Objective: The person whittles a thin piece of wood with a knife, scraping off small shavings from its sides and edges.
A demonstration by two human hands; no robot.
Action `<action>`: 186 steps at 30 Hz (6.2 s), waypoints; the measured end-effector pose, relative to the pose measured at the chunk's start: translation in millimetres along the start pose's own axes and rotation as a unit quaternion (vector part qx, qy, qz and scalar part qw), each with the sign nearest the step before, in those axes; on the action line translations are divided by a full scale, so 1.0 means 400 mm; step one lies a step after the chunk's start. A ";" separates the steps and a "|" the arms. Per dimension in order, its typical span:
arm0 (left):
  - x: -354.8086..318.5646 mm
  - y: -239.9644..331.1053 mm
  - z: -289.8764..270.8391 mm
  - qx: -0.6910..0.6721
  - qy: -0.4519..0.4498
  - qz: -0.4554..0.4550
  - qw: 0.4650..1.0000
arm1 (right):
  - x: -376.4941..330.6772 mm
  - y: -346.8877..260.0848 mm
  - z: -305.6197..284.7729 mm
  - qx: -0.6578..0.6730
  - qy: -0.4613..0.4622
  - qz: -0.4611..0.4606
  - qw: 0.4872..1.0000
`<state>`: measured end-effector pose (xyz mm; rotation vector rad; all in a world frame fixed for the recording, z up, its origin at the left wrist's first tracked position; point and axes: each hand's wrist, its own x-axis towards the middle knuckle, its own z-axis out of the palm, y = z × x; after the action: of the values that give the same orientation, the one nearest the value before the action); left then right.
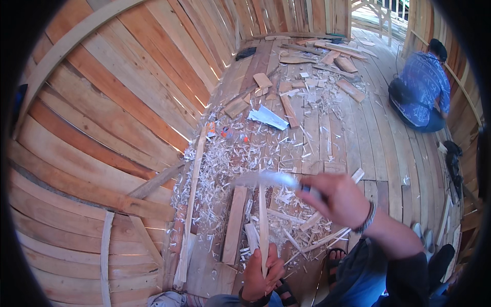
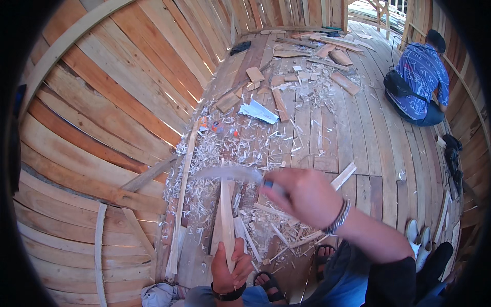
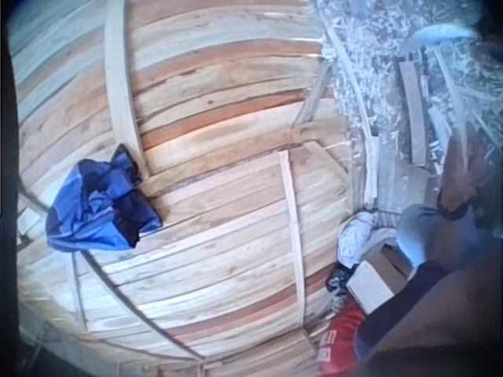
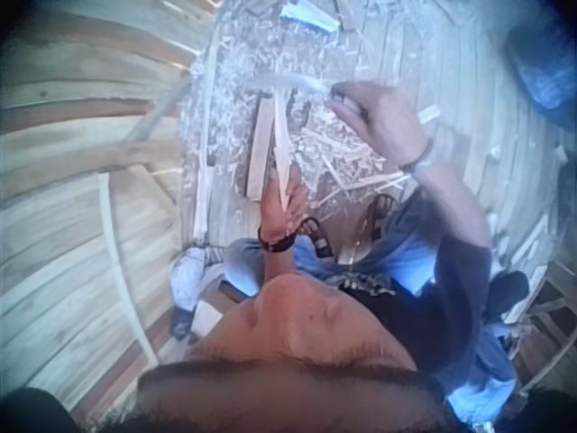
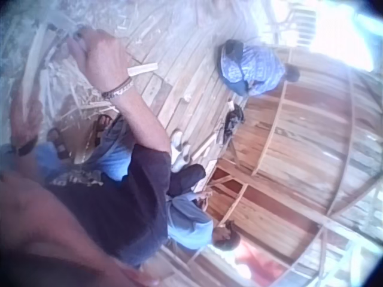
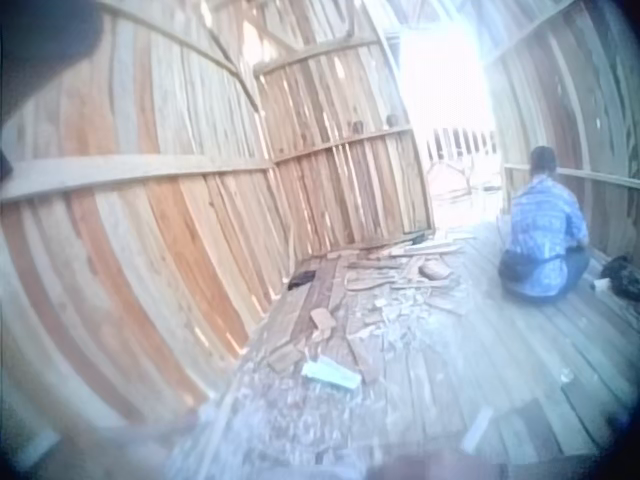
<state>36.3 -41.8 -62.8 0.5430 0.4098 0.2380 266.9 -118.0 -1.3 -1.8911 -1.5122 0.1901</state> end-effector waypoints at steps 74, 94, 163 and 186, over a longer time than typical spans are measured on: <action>-0.014 -0.007 -0.010 0.047 0.019 0.035 0.998 | 0.015 -0.001 -0.010 0.042 -0.005 0.035 0.998; 0.000 -0.015 0.000 0.075 -0.018 0.072 0.994 | 0.012 0.013 0.012 0.001 0.006 0.020 1.000; -0.027 -0.025 -0.013 0.216 0.067 0.165 0.960 | 0.016 -0.004 -0.027 0.058 -0.023 -0.004 0.998; -0.025 -0.018 -0.014 0.244 0.074 0.160 0.954 | -0.003 -0.024 -0.012 0.033 -0.029 -0.060 0.997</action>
<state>25.9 -48.4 -67.9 1.0859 0.5304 0.4983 261.2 -120.5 7.5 -1.7511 -1.6333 0.2393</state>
